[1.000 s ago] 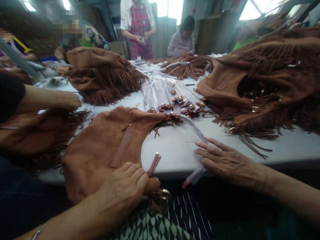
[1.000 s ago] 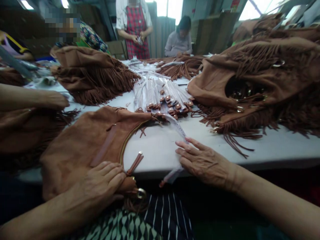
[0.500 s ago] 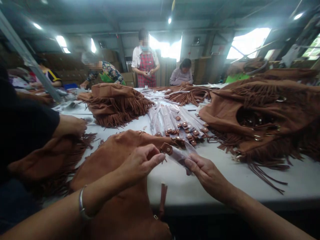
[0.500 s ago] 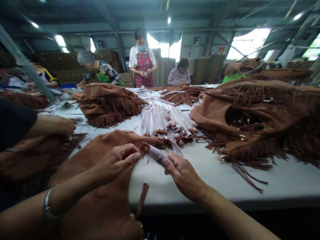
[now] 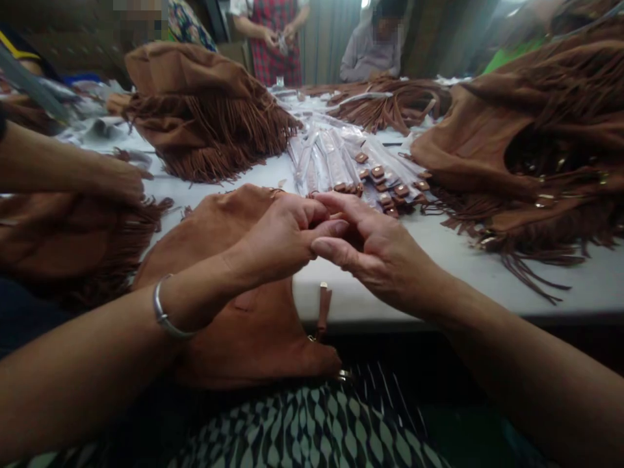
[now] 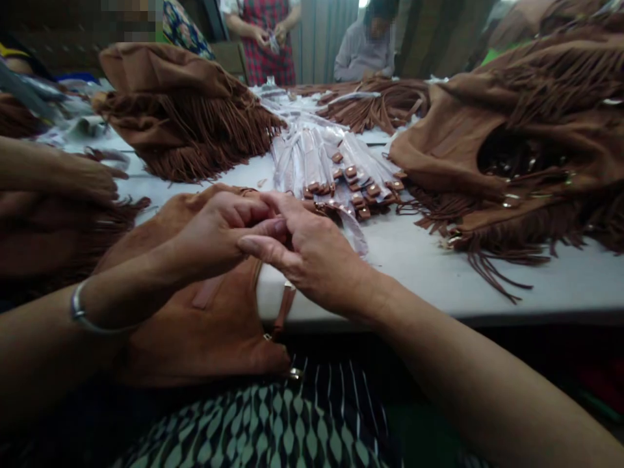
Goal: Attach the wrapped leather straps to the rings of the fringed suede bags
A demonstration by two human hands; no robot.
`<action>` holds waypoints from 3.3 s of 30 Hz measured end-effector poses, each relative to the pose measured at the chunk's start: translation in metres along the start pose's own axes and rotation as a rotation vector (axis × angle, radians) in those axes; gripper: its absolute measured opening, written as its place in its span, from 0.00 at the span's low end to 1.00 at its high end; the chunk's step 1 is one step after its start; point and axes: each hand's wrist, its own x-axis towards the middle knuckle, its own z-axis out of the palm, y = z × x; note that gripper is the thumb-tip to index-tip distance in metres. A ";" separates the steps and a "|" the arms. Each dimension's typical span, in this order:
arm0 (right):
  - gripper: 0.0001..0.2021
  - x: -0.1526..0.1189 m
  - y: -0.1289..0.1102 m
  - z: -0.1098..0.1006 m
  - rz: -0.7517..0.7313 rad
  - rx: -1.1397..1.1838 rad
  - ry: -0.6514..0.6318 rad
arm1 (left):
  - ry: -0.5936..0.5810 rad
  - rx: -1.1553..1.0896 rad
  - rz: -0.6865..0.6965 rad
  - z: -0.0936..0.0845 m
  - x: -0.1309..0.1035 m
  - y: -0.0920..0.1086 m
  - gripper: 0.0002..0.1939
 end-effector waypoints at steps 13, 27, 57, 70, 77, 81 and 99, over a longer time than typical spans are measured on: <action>0.15 -0.016 0.035 0.018 0.385 0.279 -0.256 | 0.114 0.716 0.495 0.039 -0.139 0.023 0.14; 0.14 -0.052 0.035 0.006 0.575 0.652 -0.212 | 0.114 1.018 0.201 0.044 -0.099 -0.004 0.16; 0.14 0.018 0.053 0.034 0.619 1.015 0.184 | -0.063 0.672 -0.072 -0.016 0.005 -0.035 0.12; 0.17 0.030 0.083 0.003 0.615 0.950 -0.637 | -0.239 0.579 0.135 -0.009 -0.014 -0.028 0.11; 0.16 0.002 0.043 -0.026 0.530 0.414 -0.377 | -0.027 0.782 0.197 0.009 -0.026 -0.023 0.14; 0.18 -0.024 0.030 -0.045 0.577 0.280 -0.586 | -0.050 0.782 0.242 0.017 -0.029 -0.020 0.13; 0.20 -0.019 0.020 -0.031 0.565 0.299 -1.053 | -0.062 0.696 0.497 0.019 -0.043 -0.024 0.15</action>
